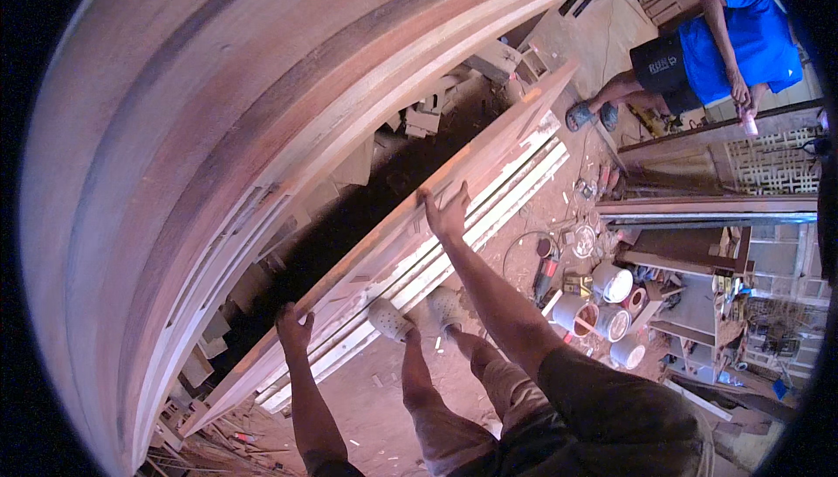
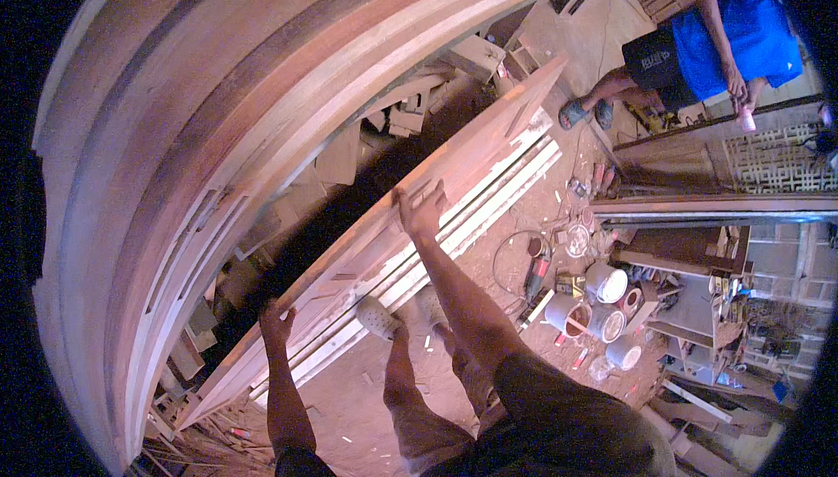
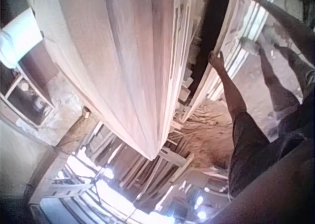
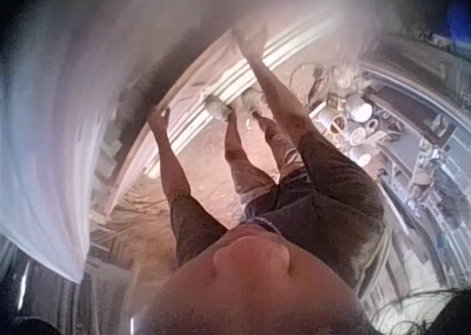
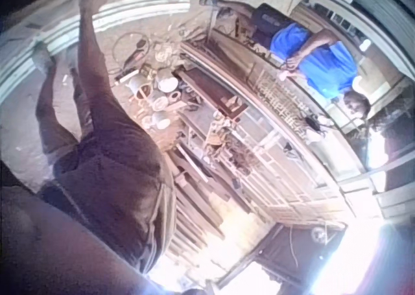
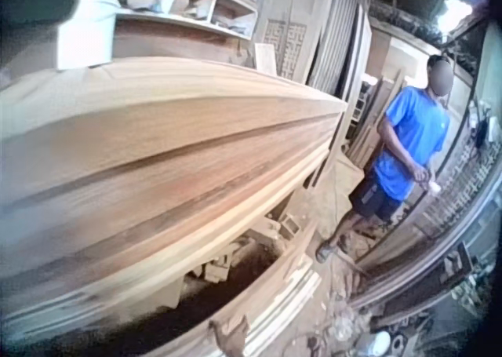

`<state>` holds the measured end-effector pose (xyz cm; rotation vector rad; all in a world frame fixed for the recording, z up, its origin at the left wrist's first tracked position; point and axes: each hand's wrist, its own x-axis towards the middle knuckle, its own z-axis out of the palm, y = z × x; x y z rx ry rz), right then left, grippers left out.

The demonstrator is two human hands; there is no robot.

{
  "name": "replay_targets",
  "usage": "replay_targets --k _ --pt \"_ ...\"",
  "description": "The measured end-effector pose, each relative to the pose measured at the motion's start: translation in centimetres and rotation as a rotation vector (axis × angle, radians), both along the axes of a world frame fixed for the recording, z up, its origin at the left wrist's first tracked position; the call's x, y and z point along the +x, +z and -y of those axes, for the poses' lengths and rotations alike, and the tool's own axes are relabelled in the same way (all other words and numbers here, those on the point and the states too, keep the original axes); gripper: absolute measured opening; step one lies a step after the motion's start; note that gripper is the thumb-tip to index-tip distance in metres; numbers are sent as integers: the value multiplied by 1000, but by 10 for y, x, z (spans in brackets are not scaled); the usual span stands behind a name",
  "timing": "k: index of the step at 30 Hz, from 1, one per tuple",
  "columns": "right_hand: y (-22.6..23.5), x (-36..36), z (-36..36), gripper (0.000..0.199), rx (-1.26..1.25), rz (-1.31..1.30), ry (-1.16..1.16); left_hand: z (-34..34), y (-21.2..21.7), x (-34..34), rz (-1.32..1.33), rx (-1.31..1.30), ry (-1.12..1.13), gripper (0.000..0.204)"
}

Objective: The person assembles wooden door panels by applying wood filler to gaps and applying glue to the edges. They handle a bucket of filler, a small stick, and a glue bottle while working on a large wooden door frame in a workshop.

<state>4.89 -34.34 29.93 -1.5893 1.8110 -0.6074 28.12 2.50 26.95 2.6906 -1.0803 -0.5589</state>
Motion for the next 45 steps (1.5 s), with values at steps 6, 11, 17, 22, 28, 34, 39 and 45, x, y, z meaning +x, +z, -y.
replay_targets --k 6,11,17,22,28,34,39,45 --pt "12 -44 -22 119 750 607 -306 -12 15 -43 -45 140 17 60" --pt "-39 -35 -38 98 537 850 -409 20 63 -67 -206 426 -43 74" --pt "-37 -20 -47 68 480 902 -323 19 58 -42 -193 479 -367 96" --pt "-40 -11 -38 72 489 710 -398 11 25 -18 -366 419 -376 107" --pt "-35 -22 -44 79 479 517 -412 34 8 -14 -549 599 -579 128" --pt "-53 -48 -65 60 273 427 -510 25 -6 -46 -623 329 -628 106" --pt "-9 -54 -65 54 390 813 -435 -32 -60 -43 -619 351 -604 98" --pt "-10 -78 -71 37 458 850 -409 -13 -6 -79 -653 305 -482 94"
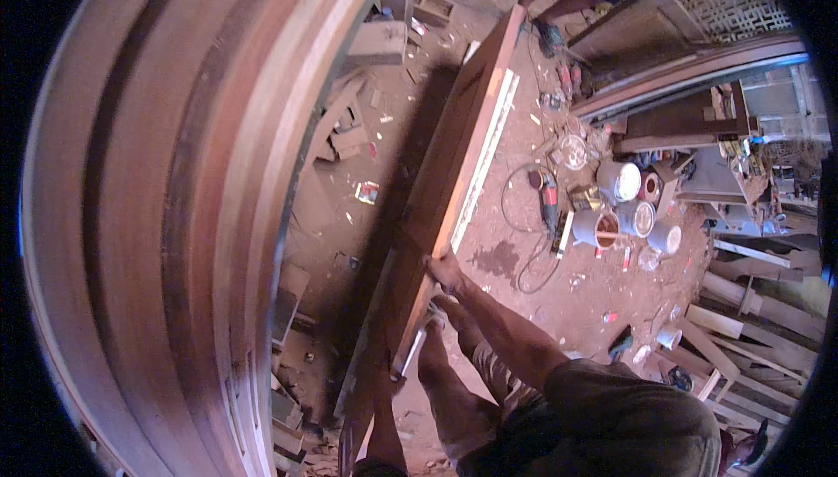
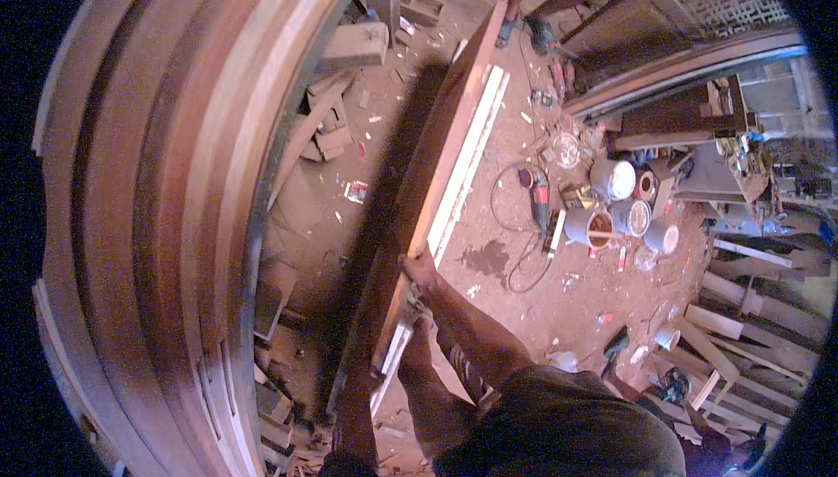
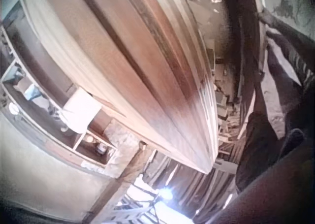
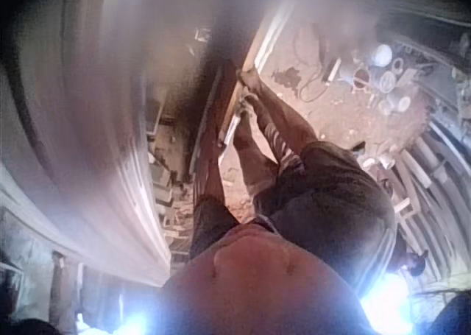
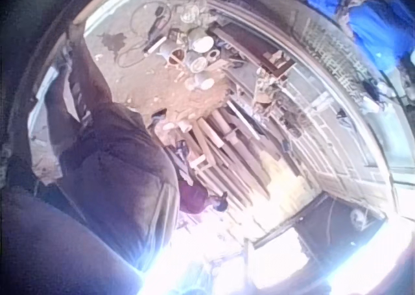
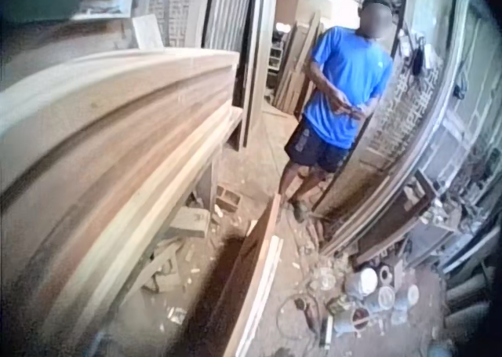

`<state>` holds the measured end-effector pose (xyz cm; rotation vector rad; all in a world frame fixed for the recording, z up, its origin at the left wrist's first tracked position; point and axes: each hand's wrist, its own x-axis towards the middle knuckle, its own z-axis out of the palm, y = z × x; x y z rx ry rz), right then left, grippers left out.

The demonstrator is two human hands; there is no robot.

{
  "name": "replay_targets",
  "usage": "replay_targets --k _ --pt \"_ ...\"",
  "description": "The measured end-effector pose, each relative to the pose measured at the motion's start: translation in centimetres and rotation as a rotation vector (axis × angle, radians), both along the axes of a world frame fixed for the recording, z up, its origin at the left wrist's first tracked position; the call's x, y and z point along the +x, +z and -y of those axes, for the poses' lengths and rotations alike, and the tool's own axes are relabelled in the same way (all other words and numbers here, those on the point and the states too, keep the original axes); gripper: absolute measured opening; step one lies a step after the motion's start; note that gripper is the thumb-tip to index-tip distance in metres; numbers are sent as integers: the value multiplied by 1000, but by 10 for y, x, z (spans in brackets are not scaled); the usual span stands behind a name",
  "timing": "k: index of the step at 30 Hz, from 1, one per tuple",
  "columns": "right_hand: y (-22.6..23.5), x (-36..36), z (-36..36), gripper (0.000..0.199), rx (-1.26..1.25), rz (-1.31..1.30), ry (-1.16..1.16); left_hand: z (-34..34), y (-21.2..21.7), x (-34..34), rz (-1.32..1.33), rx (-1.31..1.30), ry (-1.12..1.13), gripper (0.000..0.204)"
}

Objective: The person assembles wooden door panels by applying wood filler to gaps and applying glue to the edges. They handle a bucket of filler, a small stick, and a glue bottle while working on a large wooden door frame in a workshop.

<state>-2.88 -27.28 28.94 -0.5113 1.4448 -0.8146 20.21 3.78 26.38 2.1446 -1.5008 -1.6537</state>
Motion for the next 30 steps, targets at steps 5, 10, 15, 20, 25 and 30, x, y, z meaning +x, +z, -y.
replay_targets --k 5,10,15,20,25,30 --pt "10 -1 -2 36 51 42 -21 -8 8 -15 -66 211 284 93" --pt "12 20 14 30 60 83 59 2 18 -10 38 174 239 92" --pt "-9 26 23 19 -26 96 51 17 13 -7 168 83 161 90" --pt "-18 21 20 24 38 172 59 14 20 -16 219 106 182 88" --pt "-11 18 18 19 94 74 211 38 54 -21 193 189 155 84" --pt "-27 22 27 63 -387 -711 304 48 36 -3 333 -39 119 76"
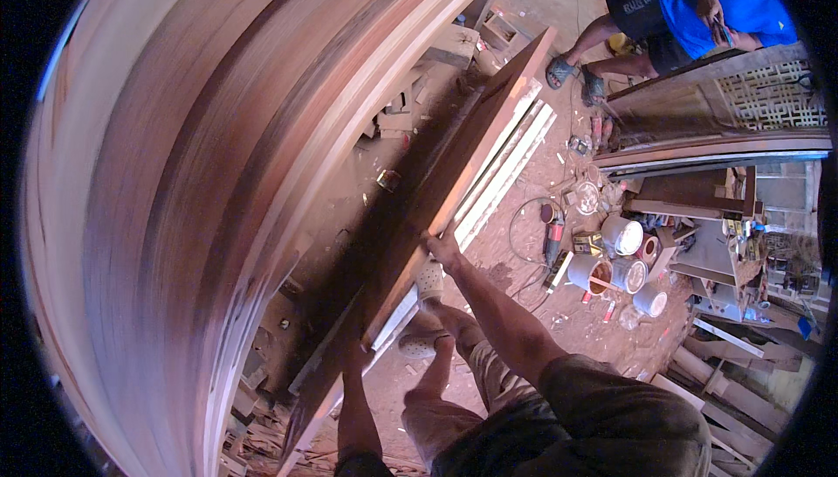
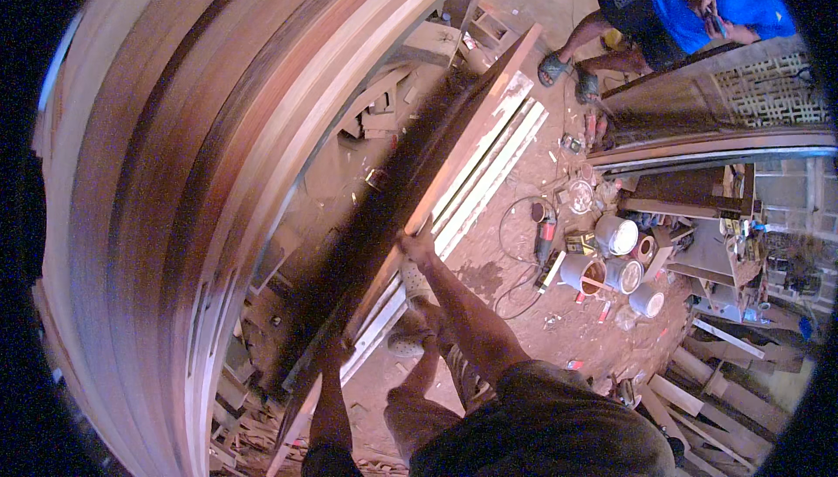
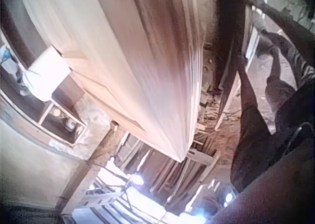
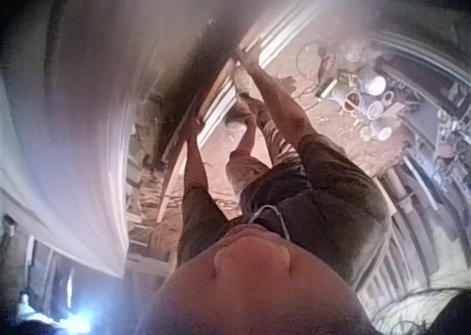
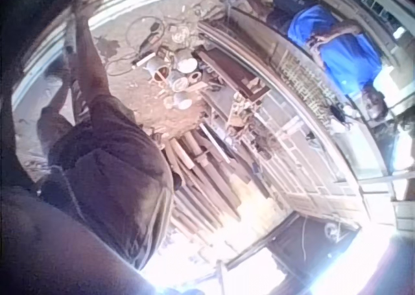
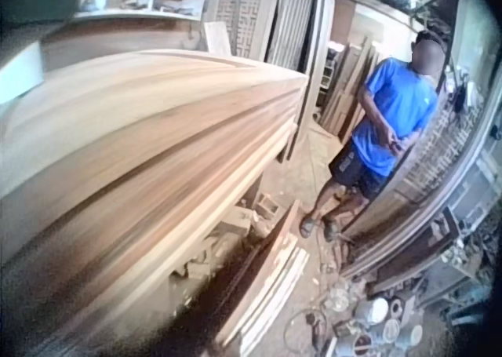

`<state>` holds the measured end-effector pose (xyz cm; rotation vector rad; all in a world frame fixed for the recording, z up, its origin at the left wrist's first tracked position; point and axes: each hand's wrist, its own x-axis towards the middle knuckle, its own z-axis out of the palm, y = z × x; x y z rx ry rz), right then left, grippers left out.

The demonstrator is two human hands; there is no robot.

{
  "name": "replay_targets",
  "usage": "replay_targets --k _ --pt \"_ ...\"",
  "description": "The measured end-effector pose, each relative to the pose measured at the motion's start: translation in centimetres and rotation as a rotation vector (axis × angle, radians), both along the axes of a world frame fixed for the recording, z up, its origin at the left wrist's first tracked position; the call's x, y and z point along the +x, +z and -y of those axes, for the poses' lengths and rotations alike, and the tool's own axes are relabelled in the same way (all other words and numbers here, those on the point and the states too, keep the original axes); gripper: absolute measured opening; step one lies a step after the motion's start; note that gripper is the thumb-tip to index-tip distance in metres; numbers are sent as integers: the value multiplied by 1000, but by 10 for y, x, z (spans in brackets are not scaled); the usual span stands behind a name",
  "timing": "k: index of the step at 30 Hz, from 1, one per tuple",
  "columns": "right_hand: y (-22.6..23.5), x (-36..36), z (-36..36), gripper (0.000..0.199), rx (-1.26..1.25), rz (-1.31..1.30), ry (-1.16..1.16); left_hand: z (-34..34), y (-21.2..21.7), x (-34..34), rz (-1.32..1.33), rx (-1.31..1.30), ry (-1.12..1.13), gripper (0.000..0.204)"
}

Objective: The person assembles wooden door panels by applying wood filler to gaps and applying glue to the edges. They handle a bucket of filler, a small stick, and a glue bottle while working on a large wooden door frame in a workshop.

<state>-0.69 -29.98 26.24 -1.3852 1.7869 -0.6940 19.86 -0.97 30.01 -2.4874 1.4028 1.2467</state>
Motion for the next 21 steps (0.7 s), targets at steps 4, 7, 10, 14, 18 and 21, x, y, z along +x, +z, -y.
replay_targets --k 4,7,10,14,18,21 --pt "85 50 -3 80 -290 -270 245 -18 -38 38 -1 122 43 71" --pt "103 86 -54 84 -81 -306 1100 -8 -55 44 -21 -49 94 65" --pt "103 112 -101 85 -295 -644 1654 35 -22 36 -178 114 201 54" --pt "49 130 -136 65 17 -870 1864 0 -77 15 -225 -192 292 30" --pt "36 108 -142 55 -298 -865 1711 9 -64 -7 45 -297 88 26" --pt "40 106 -148 54 -540 -739 1791 -34 -57 -4 304 -620 275 35"
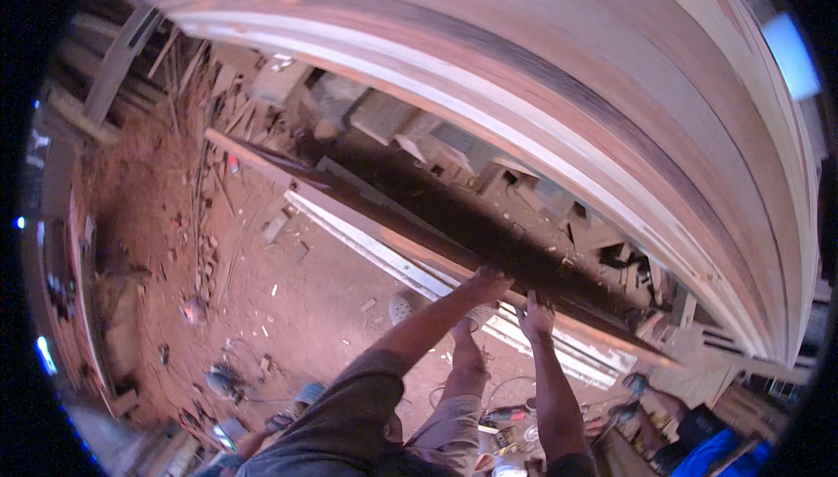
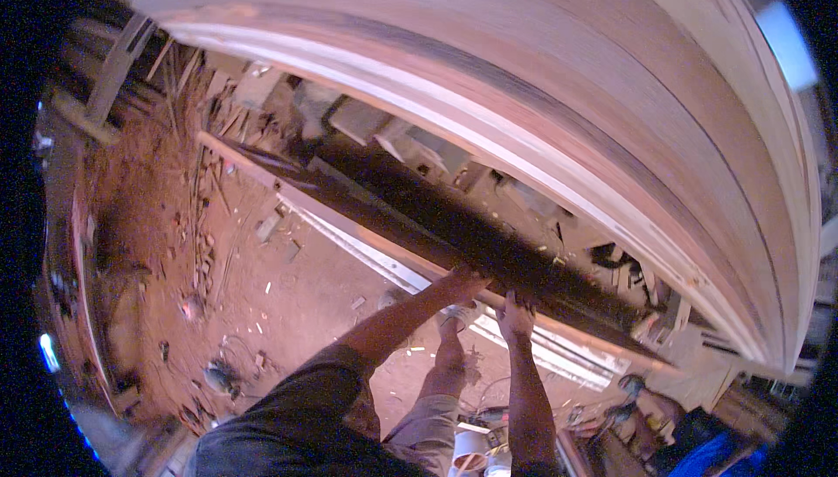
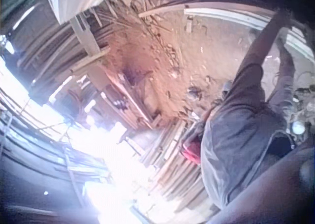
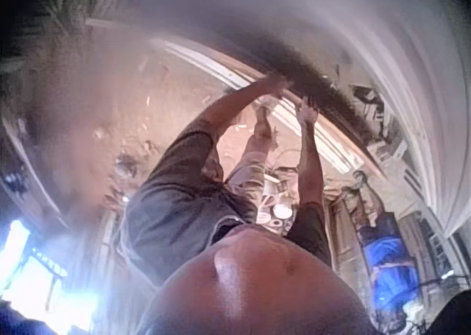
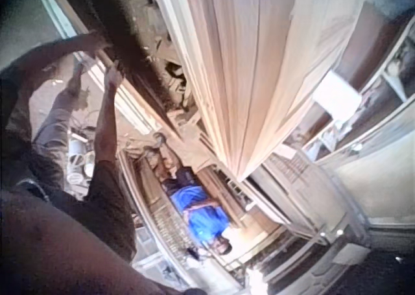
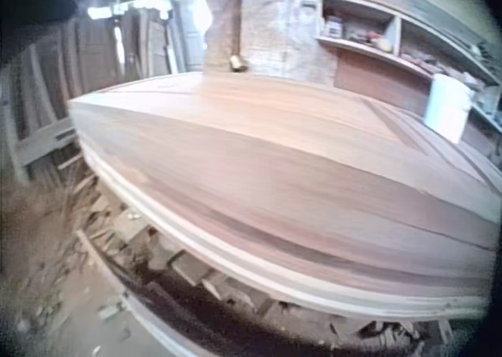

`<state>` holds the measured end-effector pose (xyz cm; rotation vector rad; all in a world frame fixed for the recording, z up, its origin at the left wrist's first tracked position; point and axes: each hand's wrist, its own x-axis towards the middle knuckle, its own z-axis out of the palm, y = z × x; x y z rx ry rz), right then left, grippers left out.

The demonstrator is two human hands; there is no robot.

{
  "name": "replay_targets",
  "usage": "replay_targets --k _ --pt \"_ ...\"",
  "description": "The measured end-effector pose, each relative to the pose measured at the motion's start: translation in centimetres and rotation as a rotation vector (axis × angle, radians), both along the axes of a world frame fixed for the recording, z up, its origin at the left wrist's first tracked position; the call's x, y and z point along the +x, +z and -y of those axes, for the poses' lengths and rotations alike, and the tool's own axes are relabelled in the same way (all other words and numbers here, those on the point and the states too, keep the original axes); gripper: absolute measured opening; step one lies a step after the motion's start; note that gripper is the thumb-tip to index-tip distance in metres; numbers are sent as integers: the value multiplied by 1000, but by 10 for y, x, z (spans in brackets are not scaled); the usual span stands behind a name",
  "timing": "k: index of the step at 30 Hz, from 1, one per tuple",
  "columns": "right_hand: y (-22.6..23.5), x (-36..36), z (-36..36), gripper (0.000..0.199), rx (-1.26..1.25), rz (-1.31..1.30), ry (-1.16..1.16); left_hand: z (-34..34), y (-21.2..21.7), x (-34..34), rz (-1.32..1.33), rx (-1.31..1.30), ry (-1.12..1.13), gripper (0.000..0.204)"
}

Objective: The person assembles wooden door panels by applying wood filler to gaps and applying glue to the edges. They handle a bucket of filler, a small stick, and a glue bottle while working on a large wooden door frame in a workshop.

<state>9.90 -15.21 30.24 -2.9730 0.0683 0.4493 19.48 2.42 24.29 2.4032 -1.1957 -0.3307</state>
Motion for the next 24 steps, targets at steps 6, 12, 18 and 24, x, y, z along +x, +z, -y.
replay_targets --k 6,12,18,24 --pt "1 -19 0 59 -43 -131 -16 -153 41 50 -49 303 -14 37" --pt "30 15 -22 76 -90 -255 -32 -187 37 64 -90 483 101 14" --pt "49 59 -128 92 192 -123 192 -195 34 63 -116 373 125 12" --pt "13 94 -136 64 81 -468 127 -170 10 78 -158 398 183 16"
